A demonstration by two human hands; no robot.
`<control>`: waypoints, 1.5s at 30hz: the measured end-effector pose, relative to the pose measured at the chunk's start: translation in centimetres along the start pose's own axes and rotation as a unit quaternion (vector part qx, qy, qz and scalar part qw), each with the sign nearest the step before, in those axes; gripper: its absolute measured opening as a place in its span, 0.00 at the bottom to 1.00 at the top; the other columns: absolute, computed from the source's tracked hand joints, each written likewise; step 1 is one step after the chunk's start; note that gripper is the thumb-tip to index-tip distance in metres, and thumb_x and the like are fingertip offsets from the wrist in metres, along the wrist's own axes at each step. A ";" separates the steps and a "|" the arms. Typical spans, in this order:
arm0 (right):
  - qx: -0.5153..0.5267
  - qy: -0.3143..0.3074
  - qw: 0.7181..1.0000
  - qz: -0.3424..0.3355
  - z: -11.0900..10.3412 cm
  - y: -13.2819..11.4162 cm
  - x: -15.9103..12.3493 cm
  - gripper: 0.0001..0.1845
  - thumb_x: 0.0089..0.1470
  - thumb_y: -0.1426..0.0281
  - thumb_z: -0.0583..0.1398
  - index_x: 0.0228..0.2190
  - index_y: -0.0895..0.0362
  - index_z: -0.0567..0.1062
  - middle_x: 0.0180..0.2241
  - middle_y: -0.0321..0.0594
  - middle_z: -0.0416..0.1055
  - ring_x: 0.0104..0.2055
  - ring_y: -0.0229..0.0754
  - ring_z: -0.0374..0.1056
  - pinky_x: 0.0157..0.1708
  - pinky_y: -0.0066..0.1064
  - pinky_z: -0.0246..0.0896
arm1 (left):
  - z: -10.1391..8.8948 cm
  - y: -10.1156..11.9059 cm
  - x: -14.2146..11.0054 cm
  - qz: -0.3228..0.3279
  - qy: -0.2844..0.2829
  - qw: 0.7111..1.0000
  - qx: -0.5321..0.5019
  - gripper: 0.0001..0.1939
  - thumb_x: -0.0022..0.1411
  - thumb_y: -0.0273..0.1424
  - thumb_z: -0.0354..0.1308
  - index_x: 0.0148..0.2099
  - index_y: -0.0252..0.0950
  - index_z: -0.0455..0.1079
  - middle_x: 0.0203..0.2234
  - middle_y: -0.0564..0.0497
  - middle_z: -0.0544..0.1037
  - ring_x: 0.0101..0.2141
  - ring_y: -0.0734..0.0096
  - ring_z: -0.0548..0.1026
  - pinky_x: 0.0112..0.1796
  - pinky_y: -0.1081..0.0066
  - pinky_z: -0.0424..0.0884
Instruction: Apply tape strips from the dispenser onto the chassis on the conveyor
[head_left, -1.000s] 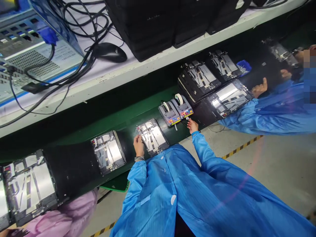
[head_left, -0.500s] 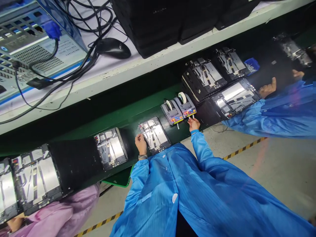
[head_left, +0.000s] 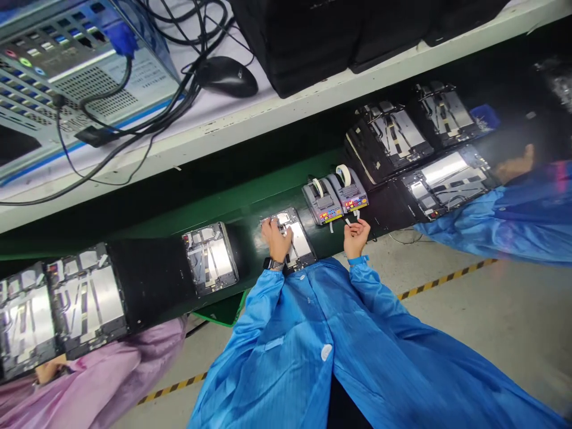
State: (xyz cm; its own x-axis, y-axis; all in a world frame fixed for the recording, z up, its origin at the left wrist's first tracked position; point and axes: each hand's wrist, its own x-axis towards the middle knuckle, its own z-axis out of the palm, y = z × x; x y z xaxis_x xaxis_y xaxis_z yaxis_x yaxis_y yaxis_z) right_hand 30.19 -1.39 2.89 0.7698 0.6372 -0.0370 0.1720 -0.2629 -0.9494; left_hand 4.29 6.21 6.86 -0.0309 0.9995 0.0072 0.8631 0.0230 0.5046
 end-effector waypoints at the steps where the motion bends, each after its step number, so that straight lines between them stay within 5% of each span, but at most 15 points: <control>1: -0.011 -0.037 0.998 -0.040 0.4 -1.0 -0.6 0.30 0.55 0.64 0.63 0.56 0.54 0.61 0.42 0.39 0.70 0.36 0.38 0.70 0.35 0.30 0.70 | 0.1 0.4 0.3 0.001 -0.014 1.000 0.020 0.32 0.62 0.42 0.61 0.64 0.35 0.62 0.66 0.33 0.60 0.67 0.45 0.56 0.66 0.48 0.52; 8: -0.100 -0.237 0.946 -0.197 8.1 -6.9 0.2 0.35 0.59 0.69 0.61 0.65 0.54 0.57 0.52 0.49 0.67 0.46 0.46 0.68 0.50 0.43 0.70 | 0.7 2.9 3.0 -0.021 -0.026 0.994 0.107 0.43 0.60 0.55 0.59 0.66 0.31 0.58 0.68 0.29 0.57 0.69 0.41 0.52 0.67 0.41 0.44; 14: -0.157 -0.324 0.901 -0.244 12.6 -8.6 2.5 0.39 0.59 0.74 0.58 0.69 0.56 0.52 0.54 0.52 0.64 0.53 0.51 0.66 0.58 0.47 0.65 | 1.0 3.8 4.3 -0.053 -0.069 0.988 0.126 0.38 0.61 0.49 0.60 0.66 0.33 0.60 0.67 0.31 0.61 0.69 0.43 0.54 0.67 0.41 0.44; 20: -0.180 -0.375 0.871 -0.261 13.8 -8.0 3.2 0.44 0.57 0.72 0.63 0.69 0.56 0.52 0.57 0.52 0.62 0.60 0.54 0.63 0.60 0.47 0.63 | 0.1 1.9 4.8 -0.048 -0.118 0.985 0.115 0.33 0.64 0.45 0.59 0.67 0.41 0.62 0.67 0.39 0.63 0.69 0.48 0.55 0.68 0.44 0.46; 31: -0.258 -0.466 0.769 -0.353 14.8 -9.1 4.0 0.58 0.51 0.72 0.70 0.72 0.51 0.44 0.58 0.52 0.60 0.61 0.59 0.61 0.60 0.51 0.61 | -0.1 1.3 5.7 -0.063 -0.142 0.982 0.111 0.30 0.65 0.50 0.58 0.65 0.44 0.65 0.63 0.39 0.68 0.66 0.47 0.58 0.67 0.43 0.44; 34: -0.245 -0.470 0.775 -0.343 15.1 -9.3 4.6 0.54 0.52 0.73 0.68 0.72 0.52 0.48 0.54 0.50 0.65 0.57 0.57 0.64 0.58 0.49 0.62 | -0.2 1.4 6.1 -0.066 -0.149 0.982 0.097 0.30 0.64 0.49 0.59 0.64 0.44 0.66 0.61 0.40 0.70 0.64 0.47 0.61 0.66 0.43 0.46; 37: -0.196 -0.481 0.812 -0.267 15.4 -9.4 5.4 0.48 0.57 0.76 0.62 0.71 0.54 0.46 0.43 0.42 0.72 0.44 0.47 0.70 0.50 0.39 0.67 | -0.2 1.3 6.4 -0.075 -0.155 0.981 0.091 0.29 0.62 0.48 0.62 0.62 0.46 0.68 0.60 0.41 0.71 0.63 0.47 0.62 0.65 0.44 0.46; 39: -0.179 -0.515 0.810 -0.215 15.4 -9.5 5.7 0.47 0.56 0.78 0.60 0.71 0.55 0.46 0.36 0.36 0.73 0.37 0.41 0.70 0.43 0.32 0.66 | -0.3 1.2 6.7 -0.078 -0.160 0.980 0.092 0.28 0.62 0.48 0.63 0.62 0.46 0.68 0.59 0.41 0.72 0.62 0.47 0.63 0.65 0.44 0.47; 45: -0.257 -0.614 0.715 -0.215 16.0 -10.0 5.1 0.47 0.52 0.81 0.61 0.69 0.57 0.51 0.31 0.33 0.75 0.34 0.40 0.71 0.36 0.26 0.62 | -0.4 0.8 7.1 -0.076 -0.168 0.979 0.087 0.26 0.60 0.46 0.66 0.59 0.48 0.71 0.57 0.43 0.74 0.60 0.48 0.65 0.63 0.46 0.51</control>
State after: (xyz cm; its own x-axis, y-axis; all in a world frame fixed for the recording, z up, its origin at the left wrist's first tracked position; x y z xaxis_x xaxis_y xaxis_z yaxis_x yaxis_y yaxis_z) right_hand 22.53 16.10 7.23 -0.4867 0.8121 -0.3219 0.6763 0.1171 -0.7273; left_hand 4.61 13.36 7.64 -0.0233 0.9346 -0.3549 0.9349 0.1461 0.3235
